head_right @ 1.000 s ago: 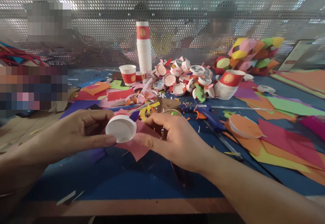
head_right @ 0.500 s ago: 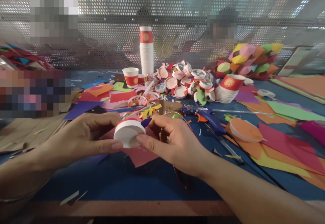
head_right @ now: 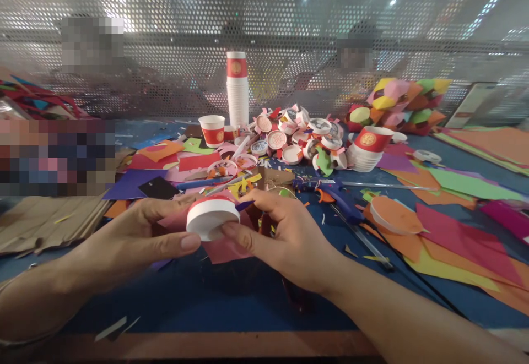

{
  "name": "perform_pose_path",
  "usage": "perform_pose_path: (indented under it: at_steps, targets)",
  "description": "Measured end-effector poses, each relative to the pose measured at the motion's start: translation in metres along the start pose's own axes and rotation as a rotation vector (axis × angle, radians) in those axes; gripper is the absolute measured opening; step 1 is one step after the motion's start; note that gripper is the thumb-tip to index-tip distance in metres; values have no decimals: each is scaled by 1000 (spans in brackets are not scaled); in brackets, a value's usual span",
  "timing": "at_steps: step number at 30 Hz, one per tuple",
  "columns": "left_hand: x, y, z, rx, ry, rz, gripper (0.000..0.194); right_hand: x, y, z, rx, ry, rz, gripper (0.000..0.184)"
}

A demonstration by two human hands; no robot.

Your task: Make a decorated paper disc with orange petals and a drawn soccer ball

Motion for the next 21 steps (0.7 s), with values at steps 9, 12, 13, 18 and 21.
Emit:
perform_pose_path:
  at_steps: [9,12,13,18,21]
  targets:
    - [40,-11,-15,265,350,566,36,-9,-12,-6,156,-82,-128,26]
    - [53,-9,-26,334,508,735,44,-19,-12,-8,154,-188,-135,27]
    - [57,-9,-30,358,559,795,46,-21,-11,-9,153,-217,-138,28]
    - [73,-6,-46,448,733,1070,48,-23,-12,-11,189,-293,-186,36]
    - [76,0,-48,455,782,1206,41,-19,-9,-9,170,-260,-184,34]
Point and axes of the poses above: each hand's wrist, its own z-axis towards the middle knuckle, its own y-axis out of the palm, x = y × z, the point moved 9 cm from there along z, towards the middle knuckle, and after that the axes turned 6 degrees about z, right-handed, at the moved point
